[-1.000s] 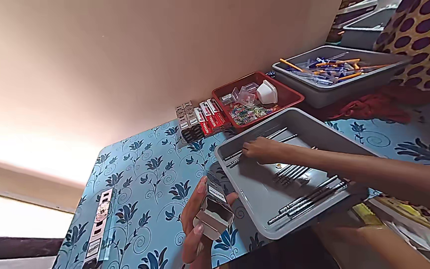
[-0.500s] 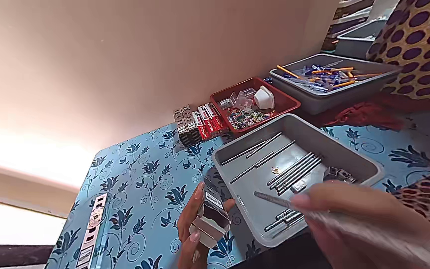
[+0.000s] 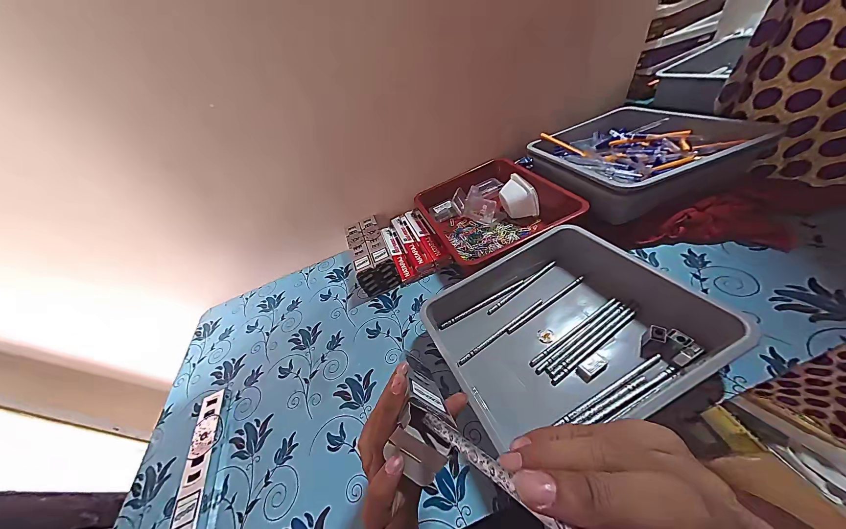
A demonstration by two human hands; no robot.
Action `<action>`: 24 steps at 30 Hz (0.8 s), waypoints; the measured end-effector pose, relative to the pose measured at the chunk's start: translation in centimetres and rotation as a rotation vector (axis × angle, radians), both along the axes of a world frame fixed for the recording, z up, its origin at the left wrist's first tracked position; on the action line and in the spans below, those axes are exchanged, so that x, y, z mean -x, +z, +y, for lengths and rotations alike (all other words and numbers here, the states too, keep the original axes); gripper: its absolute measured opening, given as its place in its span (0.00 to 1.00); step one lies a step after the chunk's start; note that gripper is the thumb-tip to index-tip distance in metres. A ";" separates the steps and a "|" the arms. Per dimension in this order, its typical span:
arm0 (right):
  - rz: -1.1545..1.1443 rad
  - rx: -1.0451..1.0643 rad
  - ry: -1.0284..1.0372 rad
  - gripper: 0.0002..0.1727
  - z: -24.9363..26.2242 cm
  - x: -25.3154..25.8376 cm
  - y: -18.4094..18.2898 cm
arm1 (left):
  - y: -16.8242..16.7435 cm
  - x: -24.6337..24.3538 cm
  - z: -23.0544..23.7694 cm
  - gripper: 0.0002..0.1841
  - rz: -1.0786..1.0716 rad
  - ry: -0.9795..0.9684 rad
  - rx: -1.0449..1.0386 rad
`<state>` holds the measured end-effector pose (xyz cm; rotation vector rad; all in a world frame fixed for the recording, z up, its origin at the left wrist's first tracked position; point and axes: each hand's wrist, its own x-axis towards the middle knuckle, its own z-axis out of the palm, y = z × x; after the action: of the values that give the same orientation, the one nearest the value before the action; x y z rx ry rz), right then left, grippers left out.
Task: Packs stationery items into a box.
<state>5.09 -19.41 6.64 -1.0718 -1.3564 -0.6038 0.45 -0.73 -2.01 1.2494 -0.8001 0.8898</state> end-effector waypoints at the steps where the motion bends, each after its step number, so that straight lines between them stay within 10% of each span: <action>1: -0.011 0.007 0.001 0.21 0.2 -0.2 -0.1 | -0.1 0.0 0.1 0.21 -0.032 0.109 -0.065; 19: -0.103 0.096 -0.056 0.23 1.3 0.3 0.1 | -0.2 -0.1 -0.1 0.20 -0.020 0.061 -0.062; 24: -0.144 0.147 -0.184 0.26 2.1 -0.2 -0.7 | -1.7 0.1 0.6 0.23 -0.104 0.487 -0.303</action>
<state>5.34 -17.34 5.96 -1.3028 -1.4543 -0.7367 0.36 -0.18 -3.72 1.7183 -0.7422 1.2645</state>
